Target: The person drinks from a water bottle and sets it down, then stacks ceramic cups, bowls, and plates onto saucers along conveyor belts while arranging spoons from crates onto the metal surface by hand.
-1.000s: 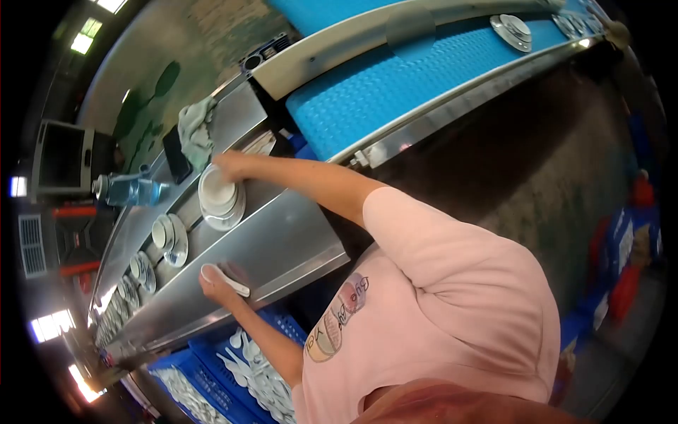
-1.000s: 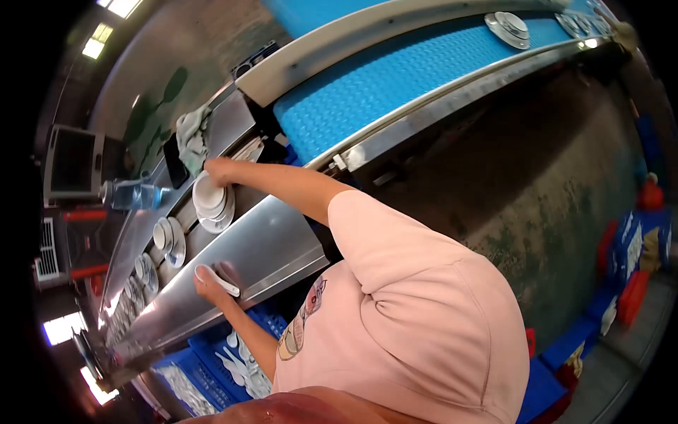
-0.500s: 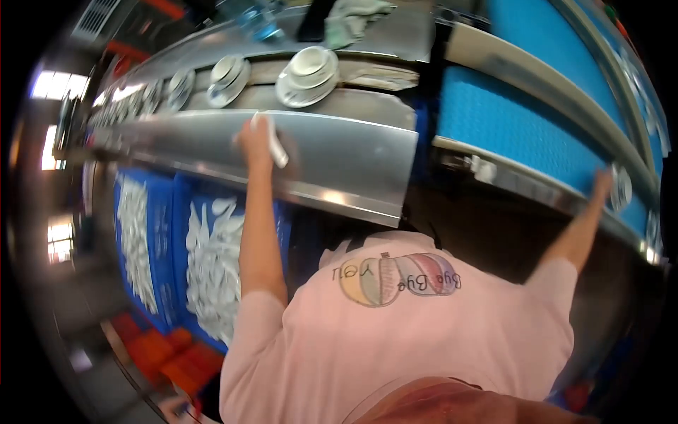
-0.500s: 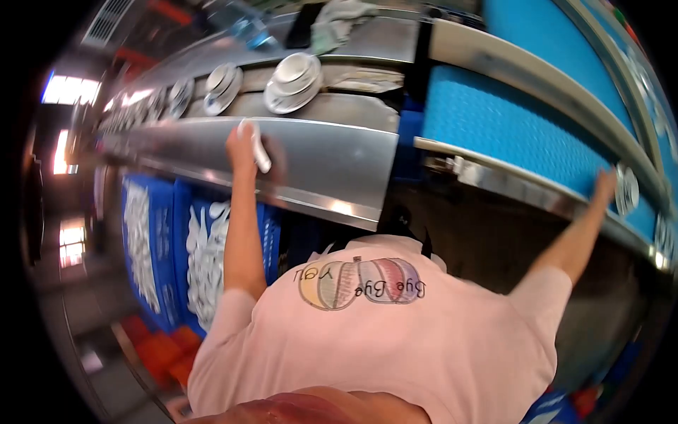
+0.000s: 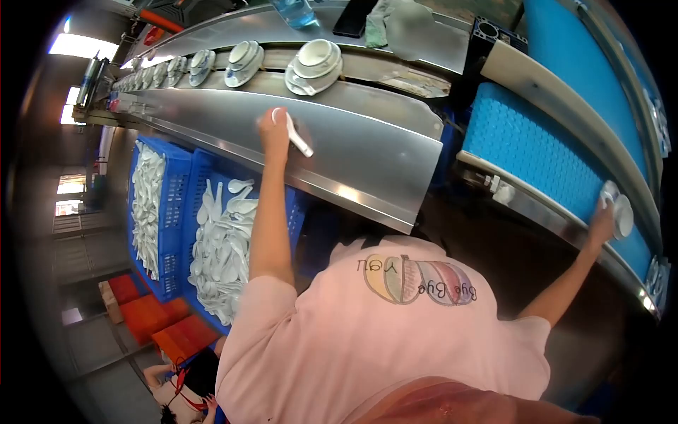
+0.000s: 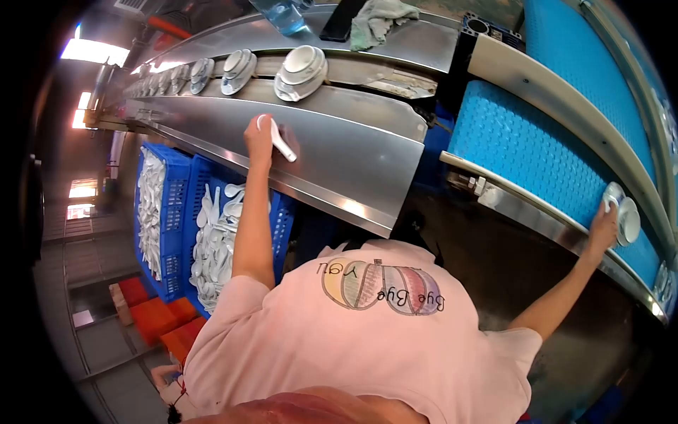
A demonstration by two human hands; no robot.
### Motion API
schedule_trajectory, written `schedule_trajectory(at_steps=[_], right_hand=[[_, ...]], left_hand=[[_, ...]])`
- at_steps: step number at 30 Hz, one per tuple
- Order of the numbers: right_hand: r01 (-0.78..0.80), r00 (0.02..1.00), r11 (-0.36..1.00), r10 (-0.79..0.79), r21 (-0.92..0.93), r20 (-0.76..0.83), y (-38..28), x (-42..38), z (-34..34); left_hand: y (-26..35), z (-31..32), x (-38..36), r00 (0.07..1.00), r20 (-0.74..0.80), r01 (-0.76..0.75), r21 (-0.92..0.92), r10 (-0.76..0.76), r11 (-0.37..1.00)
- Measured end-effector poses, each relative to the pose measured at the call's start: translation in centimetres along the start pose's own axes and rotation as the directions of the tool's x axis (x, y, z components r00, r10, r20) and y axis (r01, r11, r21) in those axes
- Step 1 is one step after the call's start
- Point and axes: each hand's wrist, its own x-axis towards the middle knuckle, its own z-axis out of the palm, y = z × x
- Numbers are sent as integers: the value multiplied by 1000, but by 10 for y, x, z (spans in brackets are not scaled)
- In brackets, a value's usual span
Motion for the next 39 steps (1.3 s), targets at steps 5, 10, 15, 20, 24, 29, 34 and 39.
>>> schedule_trajectory(at_steps=[5,10,15,20,24,29,34,39], right_hand=[[-187,958,953,230,237,-170,-77,0,-85],[-37,936,978,-38,206,350,2,79,-1],[169,841,913,-329,371,429,8,108,4],[72,772,852,-376,519,512,-58,90,-32],[-254,714,446,-512,858,477,-183,51,-50],[-175,737,153,-634,973,232,-417,7,-113],[162,654,202,-755,966,48,-611,-13,-121],[162,610,212,-790,964,71,-701,-42,-118]], left_hand=[[24,-46,-34,994,99,-42,51,37,998],[24,-42,-29,996,54,-73,111,67,991],[11,-40,-29,997,33,-74,141,70,987],[17,-40,-33,995,72,-73,142,64,987],[26,-44,-30,993,100,-76,142,62,987],[24,-44,-29,997,54,-63,54,60,997],[17,-38,-2,975,38,222,-266,-220,938],[40,-28,44,897,250,440,-423,-365,792]])
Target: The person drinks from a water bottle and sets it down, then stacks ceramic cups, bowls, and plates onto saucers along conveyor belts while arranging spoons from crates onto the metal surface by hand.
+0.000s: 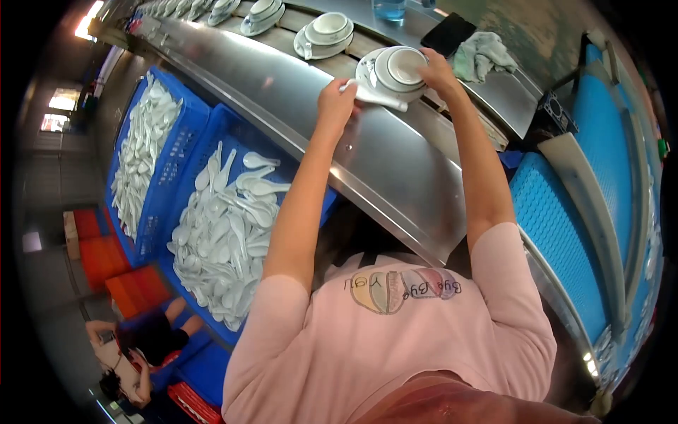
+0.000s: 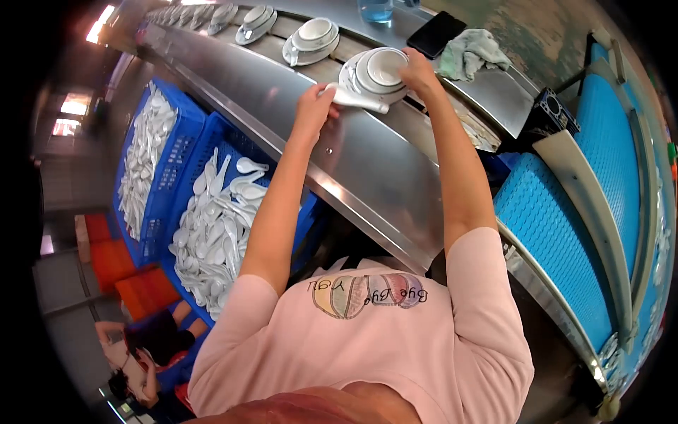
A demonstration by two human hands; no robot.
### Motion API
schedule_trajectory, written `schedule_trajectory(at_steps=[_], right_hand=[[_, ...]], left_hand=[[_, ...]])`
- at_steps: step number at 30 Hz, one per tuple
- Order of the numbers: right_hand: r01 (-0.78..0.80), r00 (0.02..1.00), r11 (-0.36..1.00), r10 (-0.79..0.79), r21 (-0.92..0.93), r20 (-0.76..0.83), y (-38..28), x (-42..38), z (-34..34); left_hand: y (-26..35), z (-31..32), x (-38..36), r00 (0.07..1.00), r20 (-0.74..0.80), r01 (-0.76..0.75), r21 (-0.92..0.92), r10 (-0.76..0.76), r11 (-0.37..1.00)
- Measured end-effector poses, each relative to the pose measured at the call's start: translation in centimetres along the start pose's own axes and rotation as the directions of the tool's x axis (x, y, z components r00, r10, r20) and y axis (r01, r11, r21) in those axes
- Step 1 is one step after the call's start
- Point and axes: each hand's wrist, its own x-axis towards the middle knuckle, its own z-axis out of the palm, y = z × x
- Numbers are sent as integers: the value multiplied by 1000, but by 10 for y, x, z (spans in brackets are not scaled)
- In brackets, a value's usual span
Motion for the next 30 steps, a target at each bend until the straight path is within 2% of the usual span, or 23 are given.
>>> schedule_trajectory(at_steps=[2,4,5,6,7,8,9,10,11,12,13,14,15,16,17,19,22,23,27,30], right_hand=[[-213,969,958,183,191,164,-19,-13,-12],[75,987,994,-86,86,135,-10,-39,-47],[39,982,986,-68,164,174,-32,-75,-75],[30,974,961,-90,275,208,-31,-107,-96],[-78,974,943,2,324,227,-34,-145,-116],[-133,931,949,21,286,365,-43,-182,-142],[-185,897,952,62,244,438,-32,-220,-160],[-357,786,868,80,344,613,-30,-250,-171],[-516,714,796,195,318,672,-18,-284,-173],[-675,612,710,390,199,688,-14,-313,-166],[-757,535,628,438,180,722,8,-341,-154],[-724,519,682,438,105,734,20,-357,-136],[-746,491,664,498,50,715,39,-374,-115],[-799,426,600,614,-42,665,60,-390,-93],[-822,408,564,680,-80,609,84,-403,-68],[-824,479,566,729,-35,489,123,-419,-23],[-785,598,617,737,48,313,161,-419,22],[-766,632,639,730,66,262,170,-416,31],[-694,719,717,683,71,129,187,-402,48],[-656,754,753,652,52,75,193,-393,51]], left_hand=[[14,-6,-2,997,16,73,0,-73,997],[5,-43,0,991,-69,-111,54,115,992],[-4,-73,2,964,-122,-222,135,238,966],[-14,-107,4,918,-153,-326,230,365,917],[-27,-144,6,862,-218,-314,477,457,821],[-44,-179,6,795,-238,-265,691,558,672],[-59,-211,4,835,-262,-116,776,484,620],[-73,-235,1,861,-296,28,839,413,543],[-84,-246,-6,930,-269,77,811,252,580],[-101,-257,-9,986,-92,6,852,137,524],[-136,-264,-12,989,7,-80,866,149,494],[-161,-268,-14,981,111,-172,870,158,462],[-136,-250,-33,995,97,-103,910,34,403],[-120,-245,-41,990,137,-114,901,-25,418],[-108,-239,-49,981,174,-121,892,-85,435],[-89,-231,-68,936,268,-117,849,-229,515],[-86,-212,-100,885,323,-203,916,-336,347],[-97,-211,-107,895,345,-235,904,-282,357],[-82,-185,-128,906,238,-166,961,-351,221],[-84,-187,-129,940,205,-134,957,-272,256]])
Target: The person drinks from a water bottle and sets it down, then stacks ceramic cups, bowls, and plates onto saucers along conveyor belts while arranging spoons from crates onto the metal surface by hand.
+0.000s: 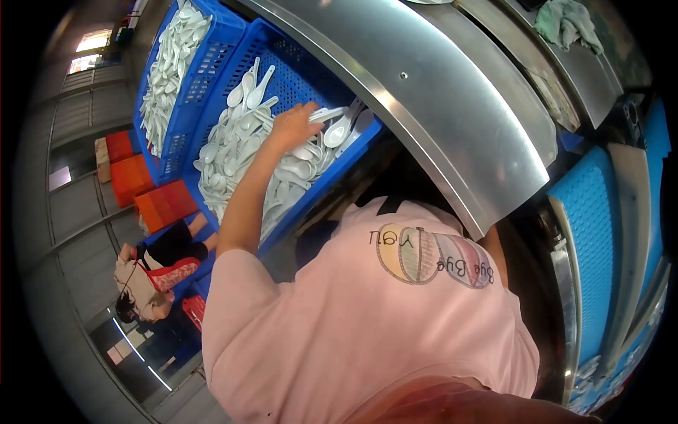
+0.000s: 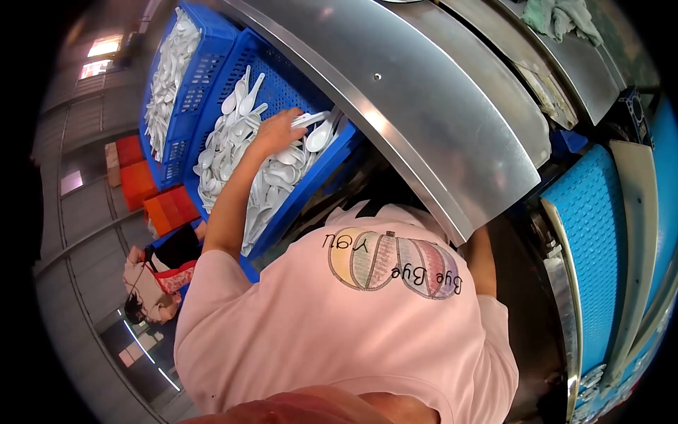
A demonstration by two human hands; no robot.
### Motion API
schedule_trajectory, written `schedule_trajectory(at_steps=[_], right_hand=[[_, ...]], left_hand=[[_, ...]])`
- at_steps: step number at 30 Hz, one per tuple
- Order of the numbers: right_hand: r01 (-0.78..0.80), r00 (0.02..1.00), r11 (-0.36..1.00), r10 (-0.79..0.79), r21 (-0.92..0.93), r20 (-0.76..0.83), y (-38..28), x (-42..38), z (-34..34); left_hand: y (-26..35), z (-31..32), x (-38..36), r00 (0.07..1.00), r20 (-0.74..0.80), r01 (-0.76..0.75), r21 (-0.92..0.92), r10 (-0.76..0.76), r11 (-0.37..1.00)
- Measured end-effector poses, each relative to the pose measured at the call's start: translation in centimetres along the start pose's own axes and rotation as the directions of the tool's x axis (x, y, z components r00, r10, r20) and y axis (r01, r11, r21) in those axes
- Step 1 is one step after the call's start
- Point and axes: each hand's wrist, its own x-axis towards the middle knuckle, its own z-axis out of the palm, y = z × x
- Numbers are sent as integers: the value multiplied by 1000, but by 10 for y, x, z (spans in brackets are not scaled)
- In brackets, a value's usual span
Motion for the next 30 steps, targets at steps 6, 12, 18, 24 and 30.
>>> schedule_trajectory(at_steps=[6,12,18,24,30], right_hand=[[75,995,996,-78,-50,-61,-6,16,-8],[156,982,981,-168,-118,-92,-17,30,-27],[308,933,930,-337,-202,-128,-13,32,-45],[426,887,894,-381,-140,262,-88,-55,-115],[293,918,898,-360,327,166,-189,-115,-207]], left_hand=[[-14,-2,13,978,-112,151,-202,-176,968],[69,-3,2,997,61,47,142,-56,989],[53,13,-3,988,-80,133,54,-128,990],[31,33,7,951,-256,215,137,-176,967],[14,23,9,896,-320,304,-60,-307,951]])
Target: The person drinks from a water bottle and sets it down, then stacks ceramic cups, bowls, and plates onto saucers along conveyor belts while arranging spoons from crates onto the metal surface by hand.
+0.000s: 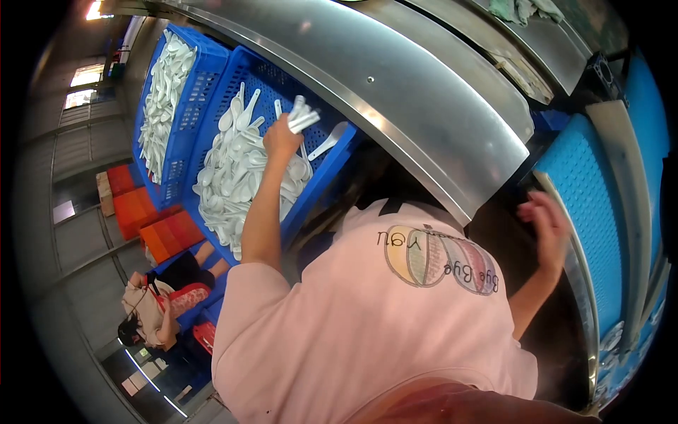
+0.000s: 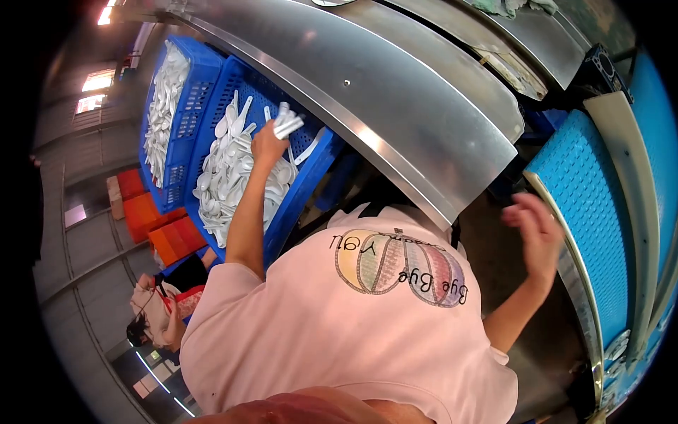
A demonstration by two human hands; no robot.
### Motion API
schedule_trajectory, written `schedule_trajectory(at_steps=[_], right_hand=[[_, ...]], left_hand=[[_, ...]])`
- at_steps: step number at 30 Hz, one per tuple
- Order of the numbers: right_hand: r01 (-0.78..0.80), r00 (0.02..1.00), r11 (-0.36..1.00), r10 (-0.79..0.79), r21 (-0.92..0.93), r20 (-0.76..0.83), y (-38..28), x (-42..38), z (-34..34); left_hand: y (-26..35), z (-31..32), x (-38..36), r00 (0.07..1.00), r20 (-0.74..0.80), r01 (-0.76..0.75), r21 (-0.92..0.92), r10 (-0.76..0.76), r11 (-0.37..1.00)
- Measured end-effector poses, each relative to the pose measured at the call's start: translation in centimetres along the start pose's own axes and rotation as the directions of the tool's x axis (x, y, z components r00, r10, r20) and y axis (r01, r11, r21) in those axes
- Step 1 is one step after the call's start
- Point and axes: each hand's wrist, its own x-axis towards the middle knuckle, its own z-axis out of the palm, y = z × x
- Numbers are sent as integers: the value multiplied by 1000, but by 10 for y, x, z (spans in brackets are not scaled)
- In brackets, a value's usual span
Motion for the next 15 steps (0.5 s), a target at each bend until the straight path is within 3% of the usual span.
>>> schedule_trajectory(at_steps=[1,2,3,4,6,8,11,12,15], right_hand=[[70,967,997,-77,-36,-245,4,0,-12],[126,869,988,-153,-89,-471,10,1,-28],[104,789,966,-226,-238,-571,14,3,-43],[58,695,923,-311,-380,-649,18,7,-58],[2,621,900,-343,-437,-704,45,18,-88],[-95,598,820,-406,-564,-691,64,28,-102],[-149,610,604,-567,-783,-553,56,34,-86],[-206,641,621,-499,-756,-584,58,33,-86],[-266,680,658,-389,-704,-621,62,28,-99]], left_hand=[[-5,-3,2,997,-65,20,-133,-29,991],[-10,-5,5,990,-123,31,-266,-65,963],[-18,-7,10,984,-169,-21,-454,-63,891],[-15,-17,11,973,-218,-50,-510,-73,859],[13,-56,11,932,-359,-224,-480,43,848],[54,-92,12,881,-377,-433,-396,287,809],[122,-99,14,623,-407,-757,-99,668,646],[143,-93,12,529,-392,-823,-20,752,568],[187,-71,-7,524,-234,-832,67,819,551]])
